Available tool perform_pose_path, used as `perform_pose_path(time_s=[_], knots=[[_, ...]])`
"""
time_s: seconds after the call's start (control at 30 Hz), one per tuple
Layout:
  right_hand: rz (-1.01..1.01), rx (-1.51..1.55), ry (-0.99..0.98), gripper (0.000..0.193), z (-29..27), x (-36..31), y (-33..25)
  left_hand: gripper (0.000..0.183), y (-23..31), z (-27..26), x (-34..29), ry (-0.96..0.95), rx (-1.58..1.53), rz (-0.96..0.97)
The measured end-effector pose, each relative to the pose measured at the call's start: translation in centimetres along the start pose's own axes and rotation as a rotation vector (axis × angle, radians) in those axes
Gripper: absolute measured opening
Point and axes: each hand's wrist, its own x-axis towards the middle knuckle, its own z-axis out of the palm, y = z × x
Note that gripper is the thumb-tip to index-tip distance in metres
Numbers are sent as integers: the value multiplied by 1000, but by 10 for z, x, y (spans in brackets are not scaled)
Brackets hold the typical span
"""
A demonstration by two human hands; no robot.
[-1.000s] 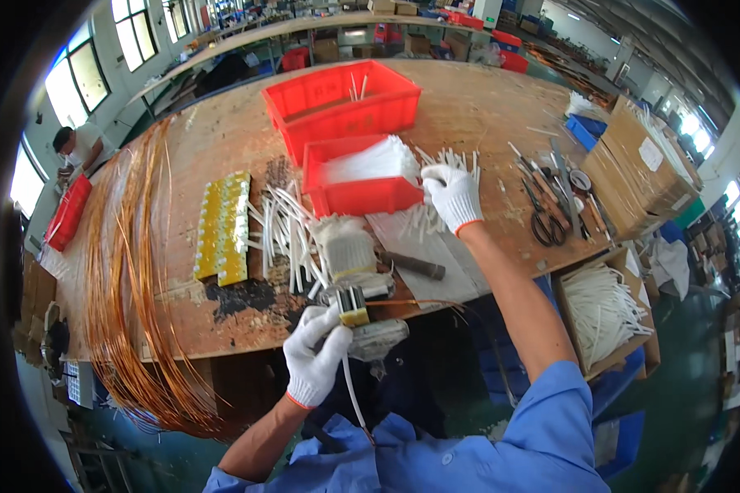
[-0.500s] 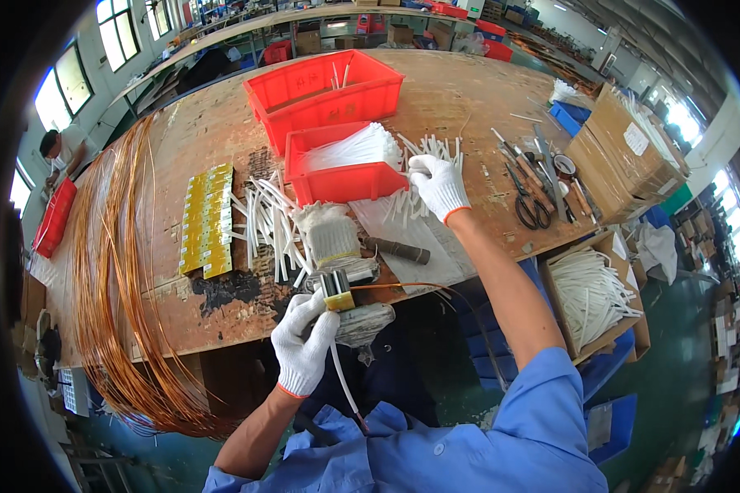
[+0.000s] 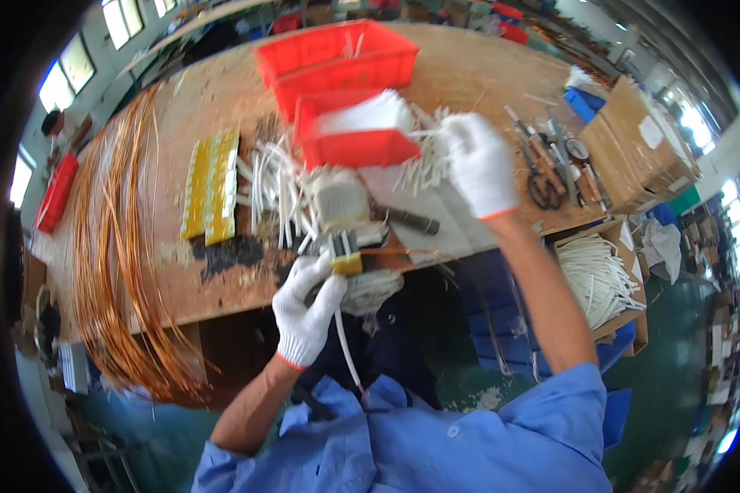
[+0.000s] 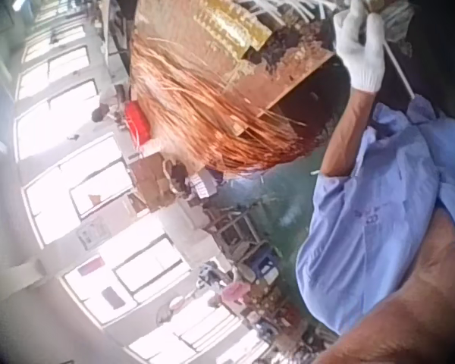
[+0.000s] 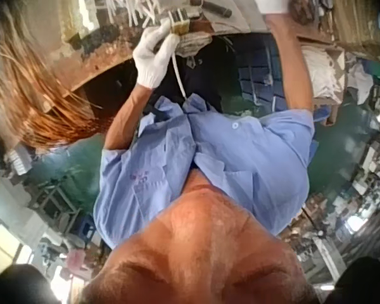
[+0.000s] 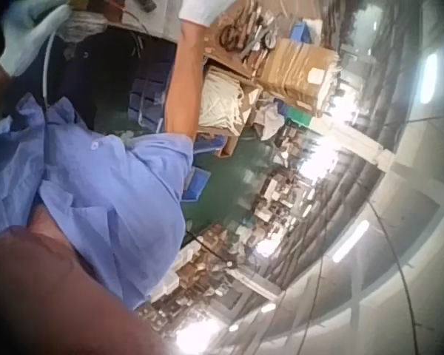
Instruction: Assembling small electrical transformers or coils at a workbench.
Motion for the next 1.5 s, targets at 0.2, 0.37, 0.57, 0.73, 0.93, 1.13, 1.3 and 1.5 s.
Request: perform_pose_path(time_s=[0.2, 0.37, 0.57, 0.73, 0.93, 1.13, 1.3, 1.5], knots=[[-75, 363, -228, 18, -141, -5, -112, 41, -5, 1, -4, -1, -93, -67], [-217, 276, -649, 32, -122, -20, -167, 47, -10, 7, -5, 5, -146, -40], [-451, 55, -516, 48, -30, -50, -145, 60, -9, 10, -7, 2, -55, -37], [-601, -10, -441, 50, -15, -62, -133, 54, -13, 25, -11, 149, -137, -36], [-559, 68, -414, 58, -11, -74, -122, 49, -11, 31, -11, 192, -120, -94], [68, 263, -435, 80, -20, -84, -80, 42, -10, 34, -10, 192, -119, -89], [-205, 46, -407, 67, -42, -84, -95, 39, -9, 34, -11, 205, -124, -54], [-562, 115, -400, 38, -7, -63, -126, 42, -10, 31, -10, 177, -112, -78]])
